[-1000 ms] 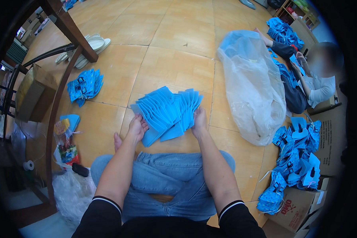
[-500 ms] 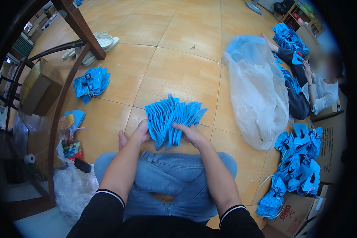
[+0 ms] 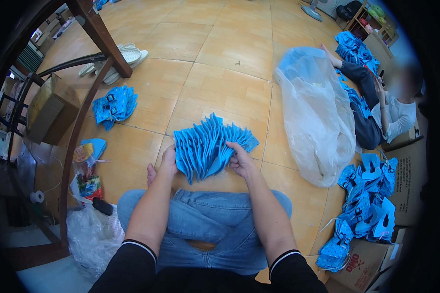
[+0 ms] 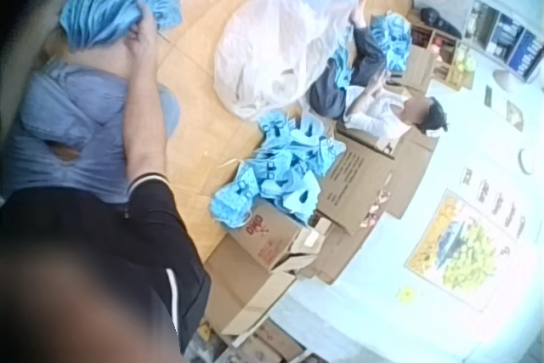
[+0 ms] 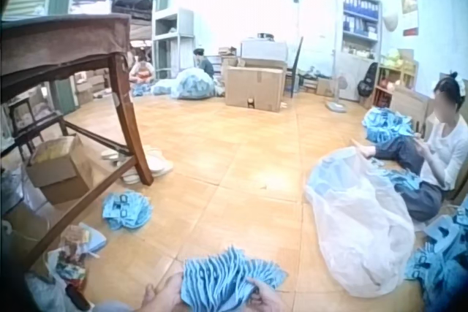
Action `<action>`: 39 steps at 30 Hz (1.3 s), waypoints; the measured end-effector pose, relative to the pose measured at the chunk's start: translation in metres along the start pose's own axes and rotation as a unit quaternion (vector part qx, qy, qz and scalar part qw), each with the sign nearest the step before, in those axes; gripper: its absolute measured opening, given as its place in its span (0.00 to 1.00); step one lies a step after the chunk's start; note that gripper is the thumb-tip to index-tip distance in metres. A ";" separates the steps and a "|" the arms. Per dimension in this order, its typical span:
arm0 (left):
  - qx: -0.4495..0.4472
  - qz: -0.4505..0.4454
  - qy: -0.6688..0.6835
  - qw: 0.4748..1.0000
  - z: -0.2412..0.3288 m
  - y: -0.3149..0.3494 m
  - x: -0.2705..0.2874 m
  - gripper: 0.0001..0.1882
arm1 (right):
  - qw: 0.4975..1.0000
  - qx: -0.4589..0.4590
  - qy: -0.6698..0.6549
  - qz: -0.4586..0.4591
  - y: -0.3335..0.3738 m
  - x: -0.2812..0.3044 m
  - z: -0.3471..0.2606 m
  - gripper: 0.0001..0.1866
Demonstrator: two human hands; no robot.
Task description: The person sits on the floor and gathers a stack of blue fabric items, aligns them, and ties them into a bundle using a rubber band. They then place the bundle into a plastic bag and continue handling additional blue fabric pieces with buckles, stacking them on the floor.
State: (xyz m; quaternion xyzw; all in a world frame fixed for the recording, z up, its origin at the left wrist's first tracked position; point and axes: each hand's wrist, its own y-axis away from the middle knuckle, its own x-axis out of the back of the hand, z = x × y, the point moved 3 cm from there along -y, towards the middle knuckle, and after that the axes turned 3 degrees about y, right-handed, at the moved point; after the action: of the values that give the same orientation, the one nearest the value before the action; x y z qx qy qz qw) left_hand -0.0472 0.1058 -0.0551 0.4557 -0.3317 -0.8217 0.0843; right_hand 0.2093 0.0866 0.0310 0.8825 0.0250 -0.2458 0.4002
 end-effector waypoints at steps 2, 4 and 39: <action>-0.001 -0.019 0.013 1.000 0.004 0.003 -0.003 0.20 | 0.999 0.021 0.022 -0.012 -0.006 0.009 -0.006 0.10; -0.004 -0.034 0.013 0.999 0.008 0.008 -0.008 0.18 | 0.998 0.025 0.039 -0.040 -0.010 0.016 -0.011 0.12; -0.123 -0.053 -0.076 0.988 0.012 0.004 -0.022 0.15 | 0.894 0.220 0.377 0.097 -0.019 0.005 -0.026 0.32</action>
State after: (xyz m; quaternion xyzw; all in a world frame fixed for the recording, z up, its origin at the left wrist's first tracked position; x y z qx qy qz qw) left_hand -0.0453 0.1179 -0.0332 0.3947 -0.2089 -0.8920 0.0704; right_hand 0.2205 0.1177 0.0300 0.9724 0.0338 0.1463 0.1786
